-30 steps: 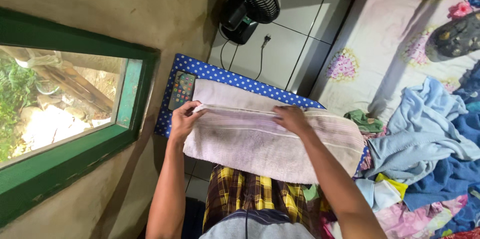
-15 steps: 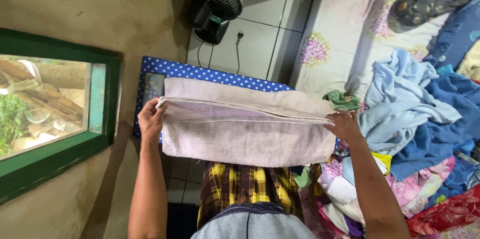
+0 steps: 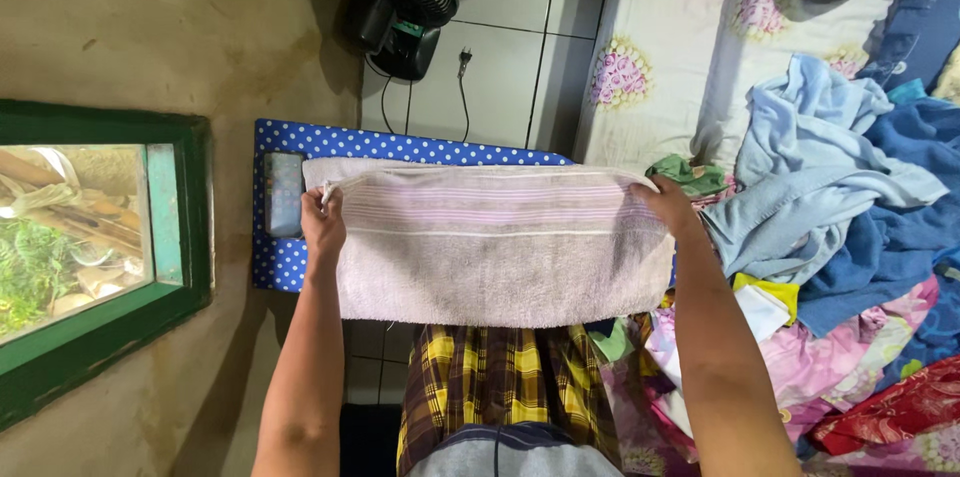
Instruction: The person folds a light pink towel on a blue polka-dotted ironing board, then folds a light blue towel on the same board. The folded towels are placed on a nearby bed. The task is performed by hand without tools.
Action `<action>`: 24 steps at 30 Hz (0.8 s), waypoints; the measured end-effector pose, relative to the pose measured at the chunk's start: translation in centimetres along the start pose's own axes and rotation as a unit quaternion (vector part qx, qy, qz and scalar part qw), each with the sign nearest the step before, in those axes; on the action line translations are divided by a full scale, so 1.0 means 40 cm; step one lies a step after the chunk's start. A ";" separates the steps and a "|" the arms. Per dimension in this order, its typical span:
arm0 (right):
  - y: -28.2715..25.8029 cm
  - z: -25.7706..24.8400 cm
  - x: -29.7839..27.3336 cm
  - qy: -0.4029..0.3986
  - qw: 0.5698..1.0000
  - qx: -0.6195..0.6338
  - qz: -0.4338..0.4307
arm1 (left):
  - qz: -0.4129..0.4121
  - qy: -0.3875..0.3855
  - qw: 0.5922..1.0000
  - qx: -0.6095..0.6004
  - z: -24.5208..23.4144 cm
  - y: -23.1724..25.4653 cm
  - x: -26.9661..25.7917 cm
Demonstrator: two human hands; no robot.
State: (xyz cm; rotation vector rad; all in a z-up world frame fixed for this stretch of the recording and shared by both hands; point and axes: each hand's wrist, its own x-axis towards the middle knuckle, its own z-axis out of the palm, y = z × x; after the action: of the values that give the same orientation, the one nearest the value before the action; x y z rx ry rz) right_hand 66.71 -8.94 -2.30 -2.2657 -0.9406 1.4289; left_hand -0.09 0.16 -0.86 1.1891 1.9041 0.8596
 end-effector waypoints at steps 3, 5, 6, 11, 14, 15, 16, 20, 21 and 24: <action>0.006 -0.013 0.020 -0.041 0.996 0.038 0.070 | 0.122 -0.026 0.985 0.123 -0.008 -0.001 0.009; 0.014 -0.012 0.012 -0.013 0.999 0.038 0.006 | 0.130 -0.035 0.983 0.125 -0.008 0.006 0.010; 0.018 -0.011 0.004 0.002 0.999 0.038 -0.026 | 0.134 -0.039 0.982 0.126 -0.008 0.012 0.009; 0.055 0.009 -0.098 0.172 0.959 -0.169 -0.149 | 0.199 -0.054 0.966 0.158 0.005 0.040 -0.012; 0.099 -0.011 -0.197 0.179 0.949 -0.176 -0.192 | 0.273 -0.039 0.937 0.215 0.018 0.058 -0.018; 0.114 -0.018 -0.227 0.167 0.954 -0.163 -0.189 | 0.299 -0.031 0.923 0.242 0.019 0.063 -0.022; 0.124 -0.016 -0.247 0.178 0.950 -0.177 -0.186 | 0.292 -0.041 0.923 0.249 0.019 0.068 -0.025; 0.131 0.019 -0.250 0.216 0.942 -0.189 -0.171 | 0.181 -0.072 0.948 0.250 0.010 0.103 -0.021; 0.129 0.030 -0.242 0.224 0.943 -0.182 -0.165 | 0.131 -0.078 0.958 0.243 0.009 0.114 -0.020; 0.128 0.041 -0.223 0.211 0.950 -0.151 -0.174 | 0.147 -0.058 0.952 0.264 0.000 0.147 -0.017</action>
State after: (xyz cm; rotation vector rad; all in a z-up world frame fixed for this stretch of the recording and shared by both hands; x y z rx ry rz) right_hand 64.53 -18.83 0.18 -2.3178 -1.3903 0.6524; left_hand 2.73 1.62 4.14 1.8359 1.9471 0.4117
